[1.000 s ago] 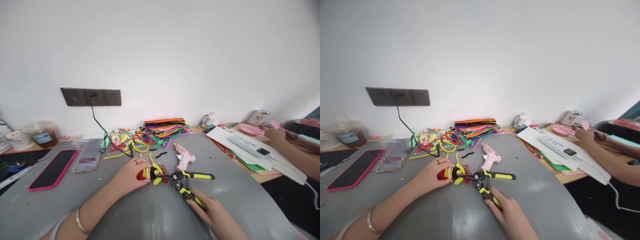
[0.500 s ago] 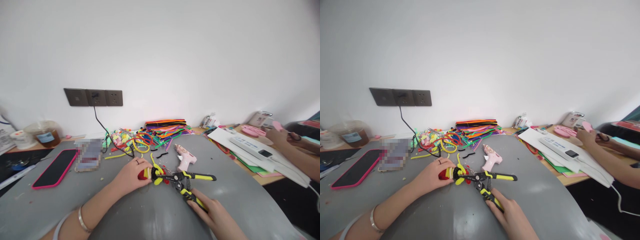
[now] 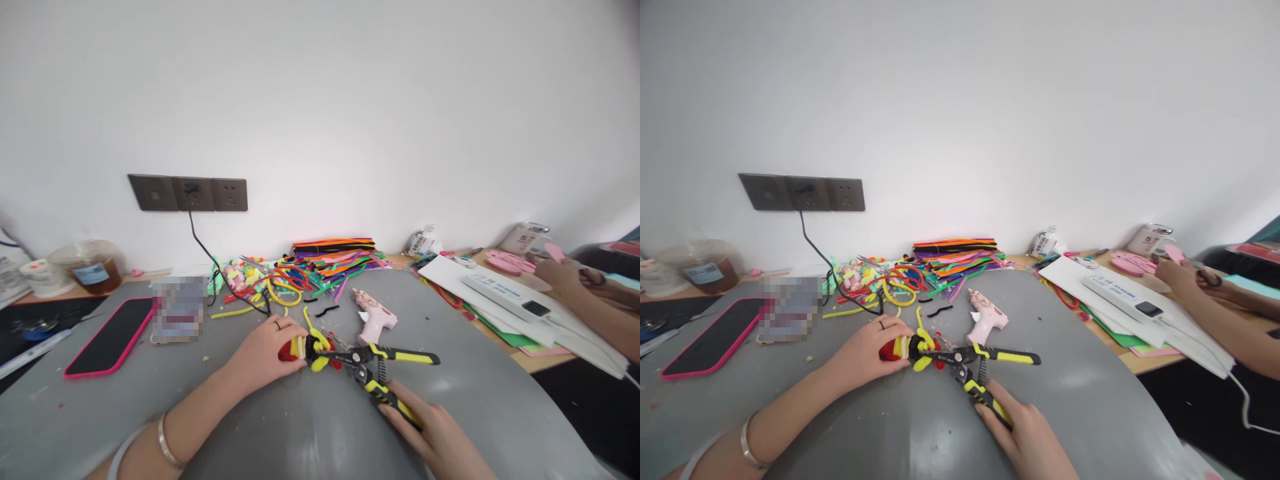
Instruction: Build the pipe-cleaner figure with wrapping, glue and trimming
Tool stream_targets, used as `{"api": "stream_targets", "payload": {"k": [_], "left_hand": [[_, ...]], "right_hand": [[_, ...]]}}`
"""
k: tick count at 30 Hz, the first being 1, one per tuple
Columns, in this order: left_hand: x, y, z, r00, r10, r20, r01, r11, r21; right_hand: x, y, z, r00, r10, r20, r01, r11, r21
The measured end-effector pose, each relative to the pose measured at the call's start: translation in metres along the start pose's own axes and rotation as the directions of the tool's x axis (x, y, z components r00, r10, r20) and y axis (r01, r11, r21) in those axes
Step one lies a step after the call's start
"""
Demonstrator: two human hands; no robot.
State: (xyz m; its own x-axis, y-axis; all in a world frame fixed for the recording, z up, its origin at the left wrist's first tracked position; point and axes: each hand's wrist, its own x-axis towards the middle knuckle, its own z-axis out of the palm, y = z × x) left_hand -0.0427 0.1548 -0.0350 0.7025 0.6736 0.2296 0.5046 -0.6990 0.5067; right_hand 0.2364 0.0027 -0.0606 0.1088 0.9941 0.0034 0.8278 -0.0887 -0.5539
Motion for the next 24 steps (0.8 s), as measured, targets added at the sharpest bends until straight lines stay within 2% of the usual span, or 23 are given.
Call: {"api": "stream_targets", "payload": {"k": [8, 14, 24], "left_hand": [[-0.0002, 0.0004, 0.0007, 1.0, -0.004, 0.004, 0.004, 1.0, 0.005], [0.0001, 0.0016, 0.0001, 1.0, -0.004, -0.003, 0.004, 1.0, 0.015], [-0.001, 0.0008, 0.0002, 1.0, 0.003, 0.002, -0.003, 1.0, 0.006]], "right_hand": [[-0.0009, 0.0057, 0.0017, 1.0, -0.009, 0.025, 0.008, 0.999, 0.052], [0.0005, 0.0057, 0.0008, 0.998, 0.023, 0.065, -0.023, 1.0, 0.008], [-0.0008, 0.0007, -0.0025, 1.0, 0.019, 0.025, -0.019, 1.0, 0.021]]}}
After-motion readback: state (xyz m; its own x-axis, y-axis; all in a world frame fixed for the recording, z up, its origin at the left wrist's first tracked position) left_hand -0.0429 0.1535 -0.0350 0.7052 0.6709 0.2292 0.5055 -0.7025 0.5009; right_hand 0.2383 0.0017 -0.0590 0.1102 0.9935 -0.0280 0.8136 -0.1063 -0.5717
